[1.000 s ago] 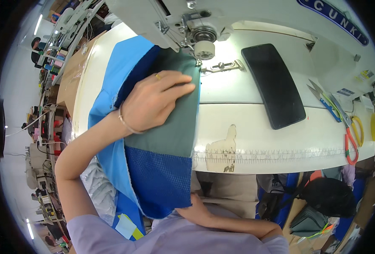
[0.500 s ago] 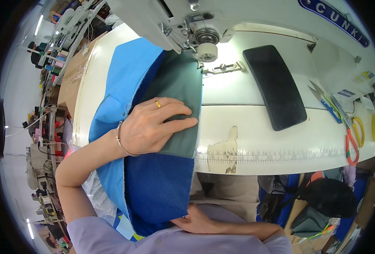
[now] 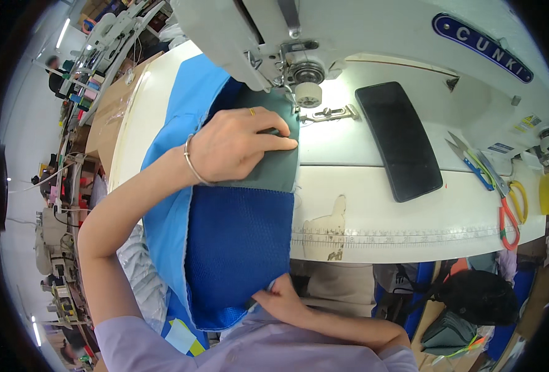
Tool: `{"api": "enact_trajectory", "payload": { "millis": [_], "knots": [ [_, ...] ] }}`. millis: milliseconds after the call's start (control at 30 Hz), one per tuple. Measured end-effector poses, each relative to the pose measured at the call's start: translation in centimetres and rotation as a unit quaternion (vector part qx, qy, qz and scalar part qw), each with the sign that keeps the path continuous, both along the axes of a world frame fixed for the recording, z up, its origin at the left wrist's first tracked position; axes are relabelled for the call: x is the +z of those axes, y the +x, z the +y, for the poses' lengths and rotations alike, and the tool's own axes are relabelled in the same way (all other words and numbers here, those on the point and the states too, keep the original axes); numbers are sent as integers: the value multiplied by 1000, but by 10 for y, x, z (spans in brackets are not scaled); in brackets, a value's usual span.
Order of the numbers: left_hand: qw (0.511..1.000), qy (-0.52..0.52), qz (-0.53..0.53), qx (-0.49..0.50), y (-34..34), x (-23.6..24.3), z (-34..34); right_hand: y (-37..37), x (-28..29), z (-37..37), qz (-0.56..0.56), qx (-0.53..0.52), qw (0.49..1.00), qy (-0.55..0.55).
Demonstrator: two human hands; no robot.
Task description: The person sews a blue fabric bag using a sewing machine, repeatedly aligning the edges and feeding the material under the needle. They frequently pause to adjust the fabric and reposition the bag to continue stitching along different seams.
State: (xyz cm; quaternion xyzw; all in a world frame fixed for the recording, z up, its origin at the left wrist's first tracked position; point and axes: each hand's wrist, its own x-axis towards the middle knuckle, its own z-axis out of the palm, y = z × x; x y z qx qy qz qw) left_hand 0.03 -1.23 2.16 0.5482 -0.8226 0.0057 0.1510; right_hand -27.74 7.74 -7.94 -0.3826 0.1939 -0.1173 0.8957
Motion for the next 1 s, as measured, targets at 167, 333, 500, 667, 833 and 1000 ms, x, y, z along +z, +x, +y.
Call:
{"api": "enact_trajectory", "payload": {
  "millis": [167,333,500,667,833,1000],
  "knots": [
    [1000,10,-18,-4,15,2,-19,22,-11,-15,73,25,995,-61],
    [998,51,-25,37,-13,11,-3,22,-4,-27,66,25,979,-191],
    [987,137,18,76,-73,28,74,3,9,-19,50,45,967,-246],
    [976,191,6,107,-87,31,113,-2,-5,-5,66,48,976,-200],
    [968,151,132,153,-68,33,125,-7,-17,1,51,127,979,-152],
    [901,86,298,303,-61,26,109,-5,-7,1,-5,147,989,-23]
  ]
}}
